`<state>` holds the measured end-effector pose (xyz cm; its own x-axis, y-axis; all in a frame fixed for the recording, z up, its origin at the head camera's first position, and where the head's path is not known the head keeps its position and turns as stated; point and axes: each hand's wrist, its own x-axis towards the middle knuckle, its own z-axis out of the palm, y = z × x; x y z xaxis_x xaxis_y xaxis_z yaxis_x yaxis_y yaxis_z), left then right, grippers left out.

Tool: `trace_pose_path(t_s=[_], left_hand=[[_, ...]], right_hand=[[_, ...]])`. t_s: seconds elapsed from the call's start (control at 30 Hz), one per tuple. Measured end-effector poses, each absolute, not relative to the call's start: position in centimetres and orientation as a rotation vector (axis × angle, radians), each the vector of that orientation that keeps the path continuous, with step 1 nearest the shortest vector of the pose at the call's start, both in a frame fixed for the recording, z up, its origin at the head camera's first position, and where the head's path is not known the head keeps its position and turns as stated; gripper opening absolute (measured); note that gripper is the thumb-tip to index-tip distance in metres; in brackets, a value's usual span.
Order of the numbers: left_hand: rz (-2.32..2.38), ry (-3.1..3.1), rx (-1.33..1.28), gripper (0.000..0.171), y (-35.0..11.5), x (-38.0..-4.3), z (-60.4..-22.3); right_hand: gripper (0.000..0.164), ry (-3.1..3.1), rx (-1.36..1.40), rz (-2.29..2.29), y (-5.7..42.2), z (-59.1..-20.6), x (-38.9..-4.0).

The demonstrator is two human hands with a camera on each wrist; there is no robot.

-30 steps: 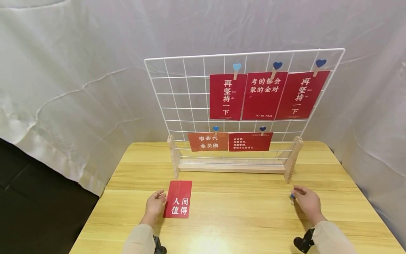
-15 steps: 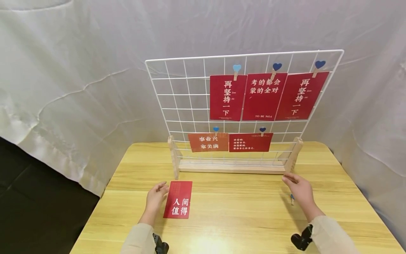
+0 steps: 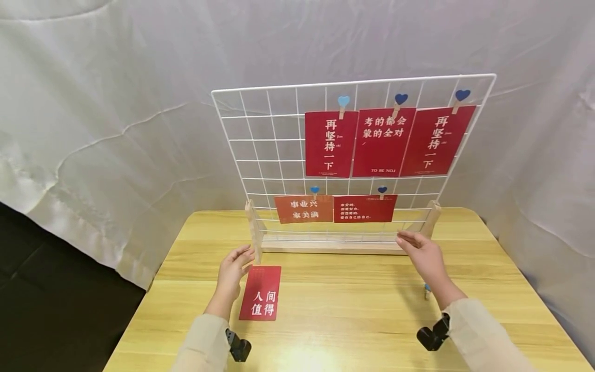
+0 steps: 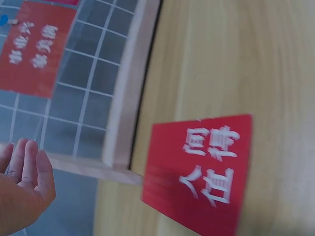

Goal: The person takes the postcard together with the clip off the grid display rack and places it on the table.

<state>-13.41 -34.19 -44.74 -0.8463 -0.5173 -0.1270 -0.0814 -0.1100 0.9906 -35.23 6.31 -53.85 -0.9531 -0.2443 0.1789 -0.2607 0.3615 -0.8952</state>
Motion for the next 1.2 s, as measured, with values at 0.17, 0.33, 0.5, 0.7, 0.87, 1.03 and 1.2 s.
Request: trace_pose_path(t_s=[0.17,0.33,0.5,0.7,0.87,1.03,1.2], left_hand=[[-2.078,-1.801,0.614,0.035,-33.9,-14.0,-42.8],[-2.108,-1.760,0.534,0.039,-33.6,-14.5,-41.3],[-2.122,-1.746,0.483,0.039,-33.2,-14.9,-39.8],[-2.105,-1.747,0.392,0.036,-32.5,-16.1,-38.2],[-2.091,-1.754,0.307,0.036,-31.9,-17.1,-36.6],[-2.101,-1.748,0.221,0.038,-31.5,-17.8,-35.1],[-2.092,-1.745,0.138,0.039,-30.9,-18.8,-33.9]], right_hand=[[0.043,-2.560,0.508,1.720,4.2,-49.4,-33.7],[0.046,-2.485,0.592,1.772,1.4,-40.0,-28.1],[0.046,-2.430,0.640,1.816,0.4,-37.2,-27.5],[0.042,-2.350,0.734,1.824,-0.5,-35.0,-28.0],[0.044,-2.366,0.749,1.795,-1.3,-33.2,-28.2],[0.044,-2.398,0.782,1.712,-1.9,-31.5,-28.2],[0.041,-2.383,0.790,1.675,-2.6,-29.8,-28.5]])
